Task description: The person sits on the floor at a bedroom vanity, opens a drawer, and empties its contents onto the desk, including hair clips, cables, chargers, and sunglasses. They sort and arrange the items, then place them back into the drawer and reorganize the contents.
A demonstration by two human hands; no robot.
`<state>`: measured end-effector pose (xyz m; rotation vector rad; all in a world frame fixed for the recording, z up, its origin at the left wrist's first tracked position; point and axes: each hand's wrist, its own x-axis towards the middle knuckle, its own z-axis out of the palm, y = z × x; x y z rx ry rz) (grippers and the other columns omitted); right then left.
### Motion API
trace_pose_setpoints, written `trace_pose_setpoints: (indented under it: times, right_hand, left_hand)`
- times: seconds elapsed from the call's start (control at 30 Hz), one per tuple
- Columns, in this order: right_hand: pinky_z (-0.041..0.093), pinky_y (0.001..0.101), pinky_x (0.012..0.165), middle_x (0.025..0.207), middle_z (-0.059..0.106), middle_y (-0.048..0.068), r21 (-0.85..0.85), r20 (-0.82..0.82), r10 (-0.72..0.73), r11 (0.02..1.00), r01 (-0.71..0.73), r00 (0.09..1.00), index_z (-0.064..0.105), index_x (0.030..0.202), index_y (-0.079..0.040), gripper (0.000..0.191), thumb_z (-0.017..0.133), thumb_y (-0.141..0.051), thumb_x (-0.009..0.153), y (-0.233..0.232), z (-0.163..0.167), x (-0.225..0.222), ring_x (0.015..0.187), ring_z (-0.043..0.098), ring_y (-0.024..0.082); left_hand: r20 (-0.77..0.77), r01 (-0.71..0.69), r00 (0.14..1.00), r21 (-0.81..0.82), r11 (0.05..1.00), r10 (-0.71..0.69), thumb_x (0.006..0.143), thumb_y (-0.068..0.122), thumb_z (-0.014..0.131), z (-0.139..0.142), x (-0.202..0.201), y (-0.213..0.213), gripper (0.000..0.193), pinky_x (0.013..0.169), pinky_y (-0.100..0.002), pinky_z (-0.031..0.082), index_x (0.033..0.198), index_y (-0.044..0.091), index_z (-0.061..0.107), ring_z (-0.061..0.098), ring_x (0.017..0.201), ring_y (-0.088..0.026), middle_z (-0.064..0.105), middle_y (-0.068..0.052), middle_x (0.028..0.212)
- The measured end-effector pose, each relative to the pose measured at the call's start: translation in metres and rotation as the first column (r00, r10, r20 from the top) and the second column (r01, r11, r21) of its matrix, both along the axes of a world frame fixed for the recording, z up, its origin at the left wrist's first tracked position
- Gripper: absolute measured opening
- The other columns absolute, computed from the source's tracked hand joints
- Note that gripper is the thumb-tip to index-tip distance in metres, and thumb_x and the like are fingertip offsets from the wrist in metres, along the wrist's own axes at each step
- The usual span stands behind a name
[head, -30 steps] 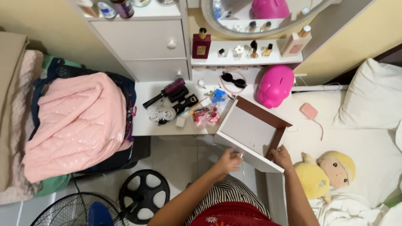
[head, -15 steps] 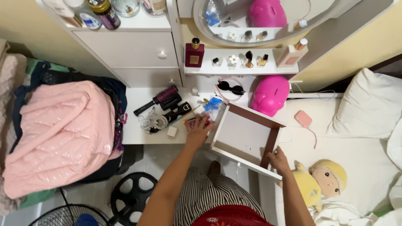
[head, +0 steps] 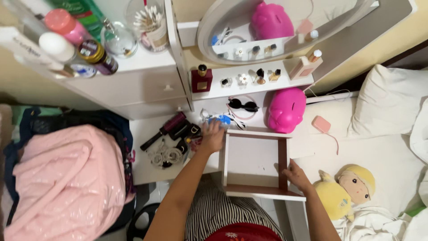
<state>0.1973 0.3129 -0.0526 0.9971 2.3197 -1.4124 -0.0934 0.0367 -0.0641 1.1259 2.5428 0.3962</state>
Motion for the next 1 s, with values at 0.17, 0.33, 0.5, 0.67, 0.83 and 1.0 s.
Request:
trace_pose_setpoints:
  times: [0.17,0.33,0.5,0.67,0.83,1.0]
  right_hand:
    - [0.051,0.0413,0.063,0.079,0.060,0.011,-0.028,0.149,-0.131,0.990,0.137,0.980,0.053,0.139,-0.011,0.054,0.065,-0.015,0.087,-0.002,-0.001,0.001,0.069,0.059,0.024]
    - [0.052,0.0387,0.068,0.078,0.060,0.013,0.059,0.079,-0.091,0.994,0.087,0.993,0.053,0.143,-0.014,0.060,0.067,-0.014,0.084,-0.004,-0.001,0.003,0.072,0.059,0.025]
    - [0.054,0.0398,0.078,0.085,0.068,0.015,0.105,0.088,-0.055,0.993,0.045,0.995,0.047,0.146,-0.015,0.067,0.069,-0.016,0.084,-0.004,-0.001,0.005,0.080,0.066,0.028]
    - [0.054,0.0423,0.082,0.089,0.068,0.017,0.152,0.151,0.013,0.988,-0.036,0.988,0.038,0.153,-0.018,0.077,0.070,-0.019,0.083,-0.002,0.000,0.003,0.084,0.068,0.031]
    - [0.055,0.0414,0.083,0.088,0.069,0.017,0.103,0.166,0.023,0.994,-0.041,0.986,0.042,0.151,-0.018,0.072,0.069,-0.021,0.085,-0.003,0.002,-0.001,0.084,0.070,0.030]
    - [0.055,0.0396,0.081,0.088,0.070,0.017,0.083,0.145,0.040,0.995,-0.053,0.989,0.044,0.151,-0.017,0.071,0.068,-0.019,0.084,-0.005,0.002,-0.005,0.083,0.069,0.028]
  left_hand:
    - [-0.025,0.105,0.994,0.105,0.989,-0.103,0.085,0.001,0.065,0.011,-0.050,0.057,0.072,0.122,-0.064,0.023,0.151,0.026,0.050,0.026,0.162,-0.026,0.036,-0.004,0.168]
    - [0.119,0.309,0.944,0.015,0.951,-0.309,0.066,0.010,0.083,0.031,-0.080,0.110,0.106,0.117,-0.067,0.012,0.156,0.033,0.032,0.014,0.151,-0.031,0.025,-0.006,0.165]
    - [0.091,0.369,0.927,-0.060,0.928,-0.363,0.078,0.013,0.072,0.029,-0.064,0.133,0.073,0.119,-0.066,0.018,0.143,0.030,0.045,0.029,0.148,-0.028,0.044,-0.001,0.150]
    - [0.019,0.366,0.928,0.125,0.922,-0.371,0.095,0.015,0.051,0.010,-0.066,0.113,0.028,0.126,-0.061,0.019,0.113,0.025,0.071,0.051,0.134,-0.026,0.063,-0.003,0.122]
    - [-0.107,0.363,0.931,0.158,0.918,-0.350,0.090,0.014,0.055,0.002,-0.086,0.065,0.022,0.125,-0.056,0.023,0.103,0.021,0.072,0.043,0.142,-0.035,0.064,-0.007,0.120]
    - [-0.159,0.381,0.918,0.106,0.919,-0.363,0.092,0.012,0.054,-0.002,-0.097,0.029,0.021,0.126,-0.055,0.023,0.105,0.016,0.070,0.036,0.149,-0.039,0.063,-0.009,0.125]
